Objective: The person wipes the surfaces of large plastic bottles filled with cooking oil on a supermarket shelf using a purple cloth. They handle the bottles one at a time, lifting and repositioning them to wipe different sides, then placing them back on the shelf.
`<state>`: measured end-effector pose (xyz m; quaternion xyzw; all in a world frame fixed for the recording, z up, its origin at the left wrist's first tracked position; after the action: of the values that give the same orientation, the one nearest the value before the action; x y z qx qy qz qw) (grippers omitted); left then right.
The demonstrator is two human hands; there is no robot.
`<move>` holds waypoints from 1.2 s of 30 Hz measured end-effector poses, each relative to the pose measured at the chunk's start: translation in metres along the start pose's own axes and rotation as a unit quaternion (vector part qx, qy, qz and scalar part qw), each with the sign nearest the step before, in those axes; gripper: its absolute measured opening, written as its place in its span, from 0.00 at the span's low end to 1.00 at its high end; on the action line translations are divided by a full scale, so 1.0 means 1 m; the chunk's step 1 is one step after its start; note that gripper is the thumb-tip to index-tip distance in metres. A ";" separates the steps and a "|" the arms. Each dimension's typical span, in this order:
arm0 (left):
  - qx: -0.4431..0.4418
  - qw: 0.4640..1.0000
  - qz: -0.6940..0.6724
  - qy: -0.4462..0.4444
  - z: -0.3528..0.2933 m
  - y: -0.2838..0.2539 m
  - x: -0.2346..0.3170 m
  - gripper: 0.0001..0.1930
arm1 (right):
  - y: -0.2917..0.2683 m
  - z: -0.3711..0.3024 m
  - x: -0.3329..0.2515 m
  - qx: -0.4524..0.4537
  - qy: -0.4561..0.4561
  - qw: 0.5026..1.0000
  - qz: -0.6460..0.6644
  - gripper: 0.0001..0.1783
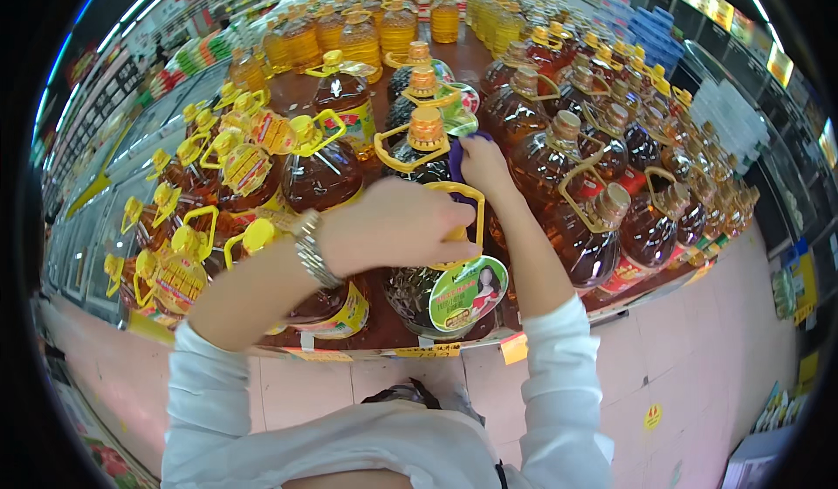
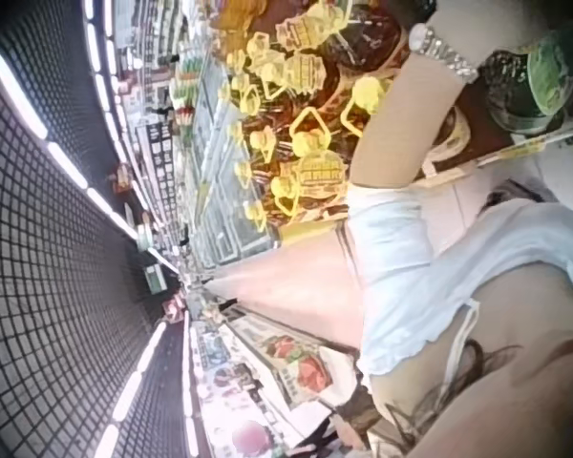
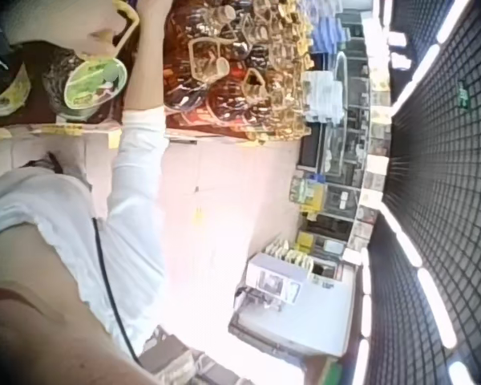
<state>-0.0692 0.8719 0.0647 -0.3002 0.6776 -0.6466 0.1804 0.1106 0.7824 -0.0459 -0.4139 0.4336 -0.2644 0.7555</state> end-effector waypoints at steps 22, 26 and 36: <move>0.069 0.989 0.130 0.014 0.079 -0.012 -0.119 0.09 | -0.001 -0.024 -0.033 0.173 -0.114 0.939 0.274 0.16; 0.091 0.976 0.189 -0.054 0.087 -0.014 -0.138 0.09 | 0.024 -0.001 0.007 0.140 0.013 0.947 0.288 0.15; -0.041 0.991 0.112 0.061 0.098 -0.014 -0.150 0.26 | -0.040 -0.090 -0.017 0.169 0.031 0.957 0.233 0.20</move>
<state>0.1087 0.8928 0.0471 -0.1892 0.7426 -0.6113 0.1975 0.0217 0.7394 -0.0300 -0.1587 0.4904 -0.1634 0.8412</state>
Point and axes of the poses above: each hand's wrist, its own z-axis towards the middle knuckle, its own y-axis out of the palm, x = y × z, the point moved 8 cm from there along z, towards the middle knuckle, and after that the axes turned 11 degrees about -x, right-handed, at the moved point
